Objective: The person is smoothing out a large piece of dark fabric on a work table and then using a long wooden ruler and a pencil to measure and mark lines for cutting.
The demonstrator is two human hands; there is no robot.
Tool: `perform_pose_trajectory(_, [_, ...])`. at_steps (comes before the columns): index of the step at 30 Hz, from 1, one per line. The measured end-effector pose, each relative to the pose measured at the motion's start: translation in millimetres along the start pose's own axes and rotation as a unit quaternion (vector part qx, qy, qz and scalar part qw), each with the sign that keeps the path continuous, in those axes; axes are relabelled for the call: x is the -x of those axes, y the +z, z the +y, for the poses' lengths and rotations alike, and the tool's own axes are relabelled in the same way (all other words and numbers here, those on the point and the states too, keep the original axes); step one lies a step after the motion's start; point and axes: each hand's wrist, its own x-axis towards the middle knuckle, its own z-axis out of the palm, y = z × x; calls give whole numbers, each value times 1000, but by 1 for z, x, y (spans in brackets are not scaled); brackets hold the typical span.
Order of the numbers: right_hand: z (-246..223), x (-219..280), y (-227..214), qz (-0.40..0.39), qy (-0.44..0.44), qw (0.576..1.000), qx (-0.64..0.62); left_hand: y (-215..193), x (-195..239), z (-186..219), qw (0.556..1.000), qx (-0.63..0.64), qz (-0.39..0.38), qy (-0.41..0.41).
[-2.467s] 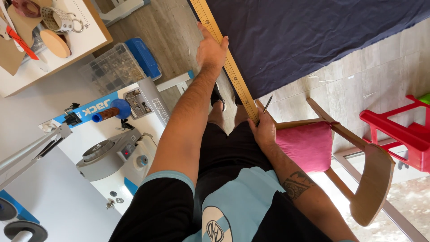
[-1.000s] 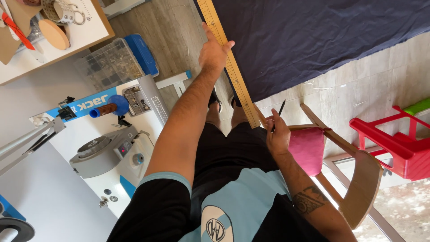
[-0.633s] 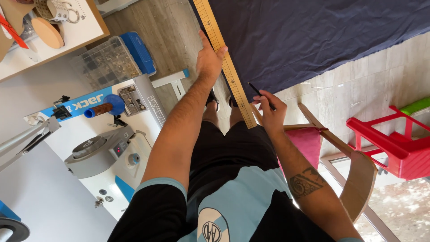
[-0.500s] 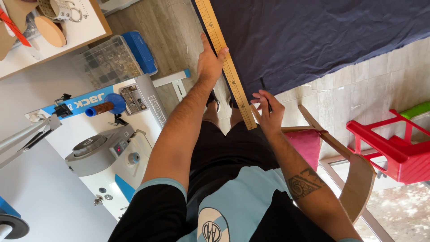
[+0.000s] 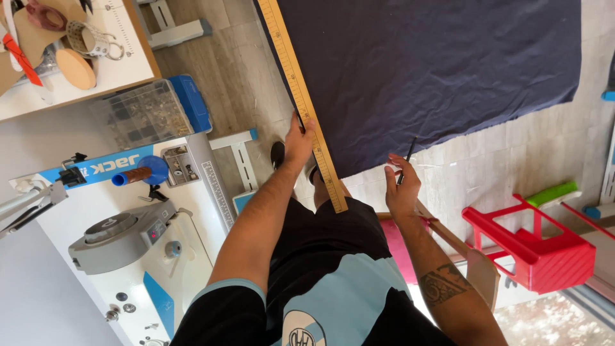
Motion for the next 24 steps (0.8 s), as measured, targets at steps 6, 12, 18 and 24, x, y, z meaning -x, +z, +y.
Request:
perform_pose_trajectory(6, [-8,-13,-3,-7,7,1000,-7,27,7,-24,976,184,-19,-114])
perform_pose_trajectory(12, [-11,-6,11,-51,3,998,-25,34,0,-37,992,83,-20,-90])
perform_pose_trajectory(18, [-12,-9,16,-87,-39,995,-10,36,0,-40,996,48,23,-76])
perform_pose_trajectory(24, [-15,-16,12,-113,-69,991,-1,11,2,-48,994,39,34,-93])
